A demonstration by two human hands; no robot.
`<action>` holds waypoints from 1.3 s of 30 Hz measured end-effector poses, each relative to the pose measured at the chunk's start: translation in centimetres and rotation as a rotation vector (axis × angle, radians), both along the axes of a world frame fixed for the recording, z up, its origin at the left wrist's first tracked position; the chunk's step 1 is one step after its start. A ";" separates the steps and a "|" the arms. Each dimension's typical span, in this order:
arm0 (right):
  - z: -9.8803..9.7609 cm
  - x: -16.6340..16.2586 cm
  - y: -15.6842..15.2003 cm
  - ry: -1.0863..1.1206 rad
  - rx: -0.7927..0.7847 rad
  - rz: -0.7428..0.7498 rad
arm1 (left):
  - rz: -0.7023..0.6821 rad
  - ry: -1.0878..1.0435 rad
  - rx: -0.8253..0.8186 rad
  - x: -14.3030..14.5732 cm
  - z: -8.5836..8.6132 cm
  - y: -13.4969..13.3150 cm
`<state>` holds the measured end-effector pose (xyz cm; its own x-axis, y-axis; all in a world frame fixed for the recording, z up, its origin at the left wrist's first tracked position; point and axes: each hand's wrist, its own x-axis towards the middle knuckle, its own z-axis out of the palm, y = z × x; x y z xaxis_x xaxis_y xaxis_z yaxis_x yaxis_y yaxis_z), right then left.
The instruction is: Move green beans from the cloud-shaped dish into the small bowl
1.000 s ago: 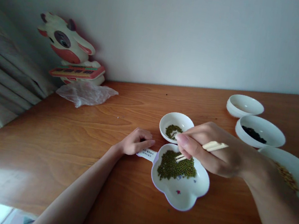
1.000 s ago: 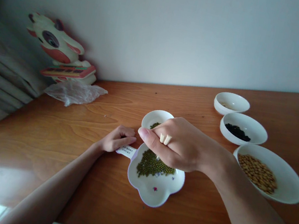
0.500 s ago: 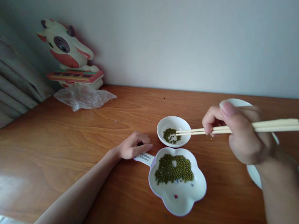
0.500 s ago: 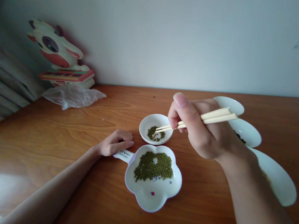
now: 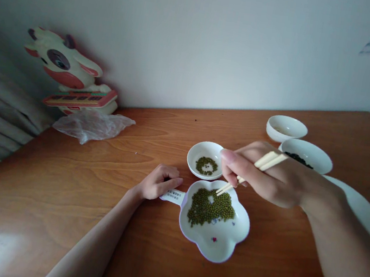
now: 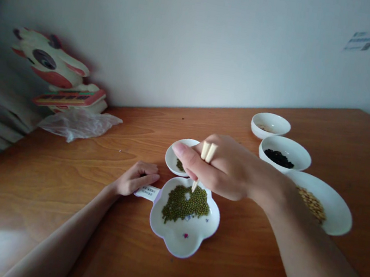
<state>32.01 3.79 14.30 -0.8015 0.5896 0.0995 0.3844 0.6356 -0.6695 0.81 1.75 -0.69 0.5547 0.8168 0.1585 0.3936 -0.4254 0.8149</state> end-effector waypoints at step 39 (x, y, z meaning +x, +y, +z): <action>-1.5 -1.9 -0.4 -0.071 -0.006 0.040 | -0.022 0.009 0.003 0.0 0.4 0.0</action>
<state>30.10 3.37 12.79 -0.8294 0.5573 0.0382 0.4055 0.6476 -0.6451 0.84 1.72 -0.30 0.5742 0.8038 0.1558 0.3909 -0.4364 0.8104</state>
